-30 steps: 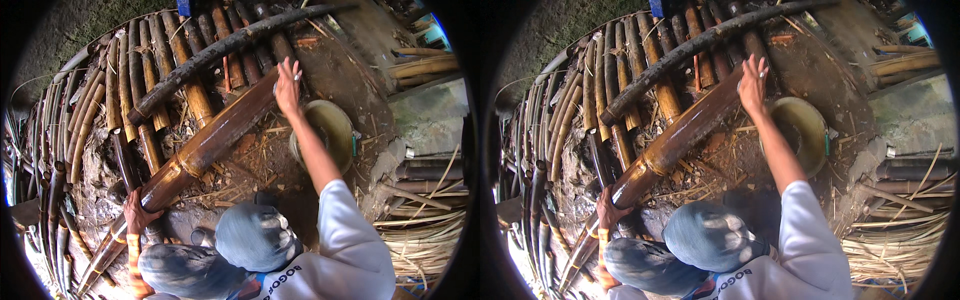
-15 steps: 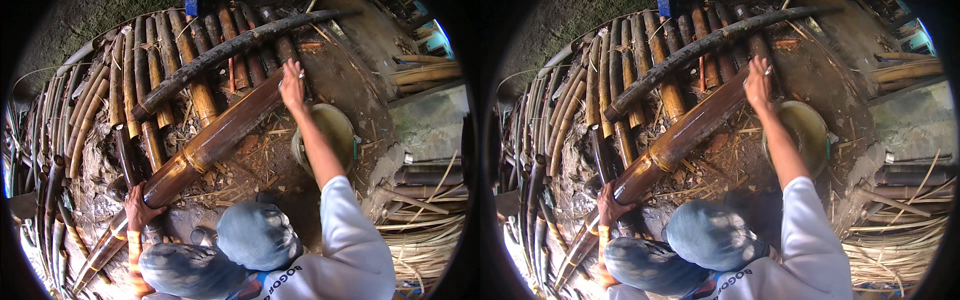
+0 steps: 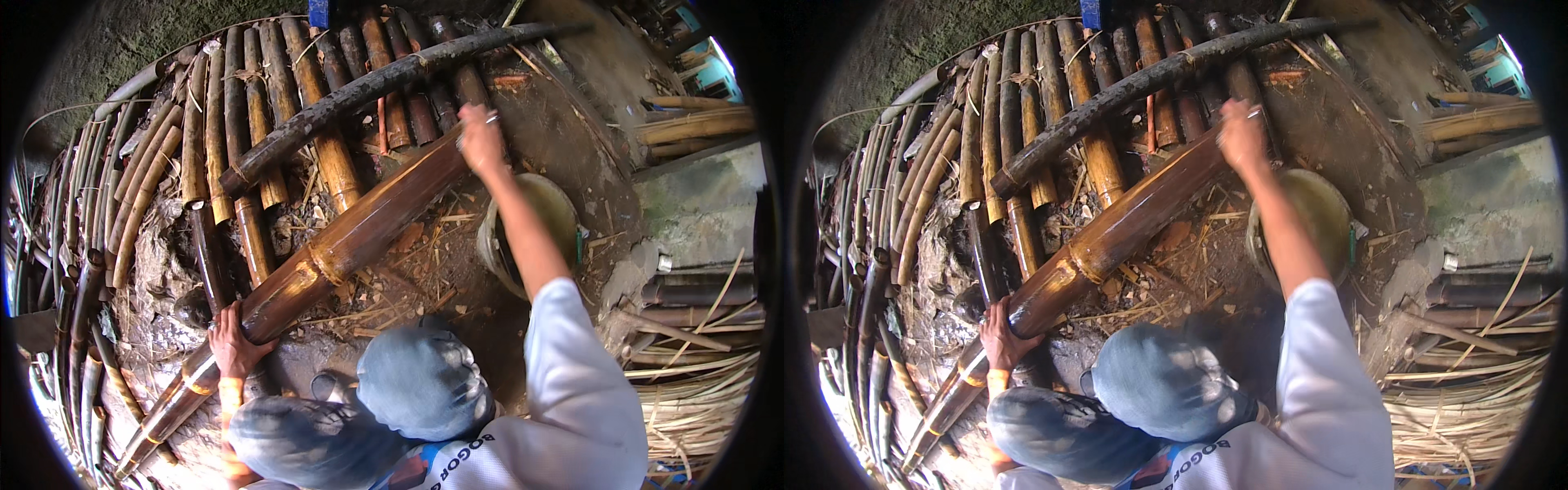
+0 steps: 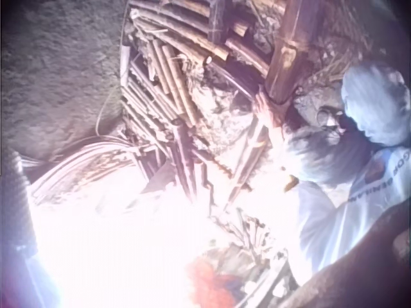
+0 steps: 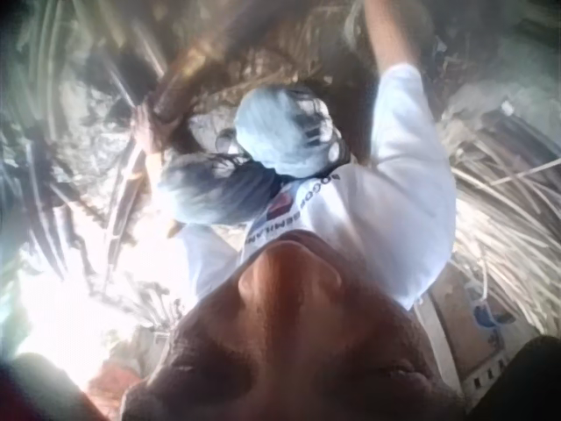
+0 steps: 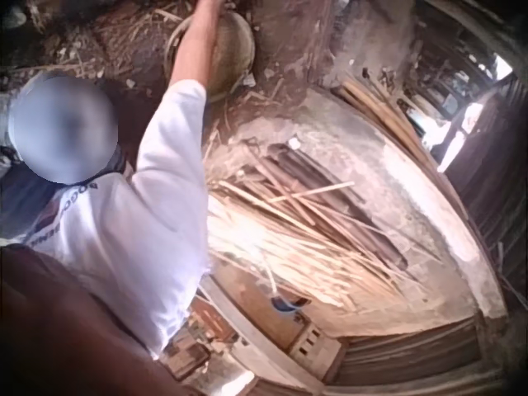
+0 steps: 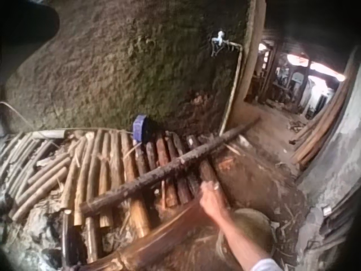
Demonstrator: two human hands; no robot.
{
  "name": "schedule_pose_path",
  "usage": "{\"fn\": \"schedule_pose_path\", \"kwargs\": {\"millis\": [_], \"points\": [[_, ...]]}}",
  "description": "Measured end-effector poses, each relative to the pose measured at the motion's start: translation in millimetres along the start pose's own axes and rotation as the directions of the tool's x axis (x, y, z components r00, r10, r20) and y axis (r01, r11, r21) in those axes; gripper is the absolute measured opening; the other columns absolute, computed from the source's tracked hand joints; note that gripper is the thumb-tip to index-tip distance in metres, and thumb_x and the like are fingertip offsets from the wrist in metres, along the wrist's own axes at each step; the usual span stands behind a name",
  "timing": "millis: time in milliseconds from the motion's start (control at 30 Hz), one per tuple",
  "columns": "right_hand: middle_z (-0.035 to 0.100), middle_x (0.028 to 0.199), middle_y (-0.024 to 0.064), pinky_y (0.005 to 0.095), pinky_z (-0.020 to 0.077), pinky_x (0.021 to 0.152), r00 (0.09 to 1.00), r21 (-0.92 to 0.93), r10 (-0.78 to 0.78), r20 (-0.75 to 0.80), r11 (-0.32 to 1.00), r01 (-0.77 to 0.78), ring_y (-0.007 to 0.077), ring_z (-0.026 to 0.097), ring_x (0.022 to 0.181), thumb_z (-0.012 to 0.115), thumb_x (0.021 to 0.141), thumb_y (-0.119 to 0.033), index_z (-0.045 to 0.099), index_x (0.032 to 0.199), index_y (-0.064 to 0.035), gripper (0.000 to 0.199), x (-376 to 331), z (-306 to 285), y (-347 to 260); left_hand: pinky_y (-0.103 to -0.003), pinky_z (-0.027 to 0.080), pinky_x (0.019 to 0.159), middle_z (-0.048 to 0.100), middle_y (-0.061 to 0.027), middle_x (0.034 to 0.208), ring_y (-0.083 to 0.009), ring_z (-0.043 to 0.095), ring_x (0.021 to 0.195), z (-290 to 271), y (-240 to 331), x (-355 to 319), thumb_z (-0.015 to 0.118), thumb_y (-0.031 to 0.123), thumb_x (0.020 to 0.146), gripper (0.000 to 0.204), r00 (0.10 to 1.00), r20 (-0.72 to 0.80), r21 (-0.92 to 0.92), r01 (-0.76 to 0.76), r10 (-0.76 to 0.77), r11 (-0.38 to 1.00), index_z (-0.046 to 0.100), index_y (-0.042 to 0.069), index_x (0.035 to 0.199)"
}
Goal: The person sits on the ground and scrubs a long bamboo pole with a brush, repeatedly dipping the brush into a bucket of water. After scrubbing, the person places the pole aside and washes their hands.
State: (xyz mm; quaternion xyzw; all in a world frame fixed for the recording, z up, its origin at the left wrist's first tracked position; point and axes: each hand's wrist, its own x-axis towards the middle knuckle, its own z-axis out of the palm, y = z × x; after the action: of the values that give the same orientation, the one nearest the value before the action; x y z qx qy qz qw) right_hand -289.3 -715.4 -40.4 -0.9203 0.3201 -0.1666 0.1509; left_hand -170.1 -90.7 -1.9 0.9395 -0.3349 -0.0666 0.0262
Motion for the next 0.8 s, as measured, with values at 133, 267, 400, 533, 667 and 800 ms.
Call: {"fn": "schedule_pose_path", "kwargs": {"millis": [133, 267, 400, 533, 667, 800], "points": [[0.056, 0.152, 0.0138, 0.0552, 0.0235, 0.127, 0.995, -0.328, -0.064, -0.082, 0.944, 0.034, 0.036, 0.041, 0.15, 0.057, 0.098, -0.007, 0.067, 0.132, -0.0011, 0.037, 2, 6, 50, -0.052, 0.046, 0.103, 0.06, -0.0107, 0.137, -0.0353, 0.057, 0.128, 7, 15, 4, 0.097, 0.044, 0.047, 0.114, 0.999, -0.028, -0.063, -0.024, 0.023, 0.998, 0.05, 0.011, 0.146], [0.053, 0.153, 0.019, 0.0551, 0.0223, 0.127, 0.912, 0.047, -0.21, -0.353, 0.969, 0.242, 0.0407, 0.039, 0.149, 0.054, 0.1, -0.005, 0.067, 0.132, -0.001, 0.035, -10, 29, 26, -0.05, 0.047, 0.104, 0.06, -0.0108, 0.136, -0.0364, 0.058, 0.125, -7, -12, 12, 0.098, 0.042, 0.048, 0.11, 0.997, 0.01, -0.122, -0.072, 0.074, 0.99, 0.051, 0.01, 0.143], [0.047, 0.159, 0.0165, 0.0451, 0.0359, 0.124, 0.946, -0.15, 0.031, -0.323, 0.985, -0.083, 0.0396, 0.031, 0.153, 0.051, 0.101, -0.01, 0.068, 0.129, -0.0003, 0.035, 28, 15, 38, -0.057, 0.039, 0.112, 0.052, -0.0126, 0.146, -0.0367, 0.047, 0.138, -16, 23, 37, 0.098, 0.039, 0.052, 0.124, 0.995, 0.048, -0.151, -0.083, 0.091, 0.985, 0.038, 0.013, 0.156], [0.066, 0.127, 0.0205, 0.0487, 0.0632, 0.082, 0.977, 0.042, -0.134, -0.163, 0.989, 0.143, 0.0404, 0.072, 0.099, 0.054, 0.097, -0.023, 0.059, 0.132, -0.0015, 0.041, -54, 42, -105, -0.057, 0.032, 0.118, 0.045, -0.015, 0.153, -0.0376, 0.041, 0.144, -9, 64, 25, 0.1, 0.035, 0.053, 0.13, 0.991, -0.072, -0.079, -0.123, 0.117, 0.989, 0.03, 0.014, 0.161], [0.058, 0.146, 0.0229, 0.0493, 0.0432, 0.117, 0.899, 0.183, -0.429, -0.086, 0.88, 0.438, 0.0398, 0.055, 0.136, 0.055, 0.1, -0.025, 0.067, 0.128, 0.0034, 0.042, -154, 69, -226, -0.055, 0.042, 0.108, 0.055, -0.0174, 0.141, -0.0404, 0.053, 0.13, 9, 64, 50, 0.099, 0.03, 0.052, 0.119, 0.997, -0.005, -0.138, -0.079, 0.079, 0.987, 0.04, 0.007, 0.153], [0.061, 0.143, 0.023, 0.0458, 0.0499, 0.11, 0.776, 0.318, -0.591, -0.219, 0.709, 0.63, 0.0323, 0.062, 0.13, 0.06, 0.096, -0.014, 0.076, 0.115, -0.0051, 0.026, -167, 51, -220, -0.049, 0.051, 0.097, 0.064, -0.018, 0.123, -0.0403, 0.063, 0.113, -12, 65, 49, 0.097, 0.028, 0.053, 0.101, 0.99, 0.012, -0.167, -0.138, 0.142, 0.976, 0.051, 0.006, 0.14]]}}
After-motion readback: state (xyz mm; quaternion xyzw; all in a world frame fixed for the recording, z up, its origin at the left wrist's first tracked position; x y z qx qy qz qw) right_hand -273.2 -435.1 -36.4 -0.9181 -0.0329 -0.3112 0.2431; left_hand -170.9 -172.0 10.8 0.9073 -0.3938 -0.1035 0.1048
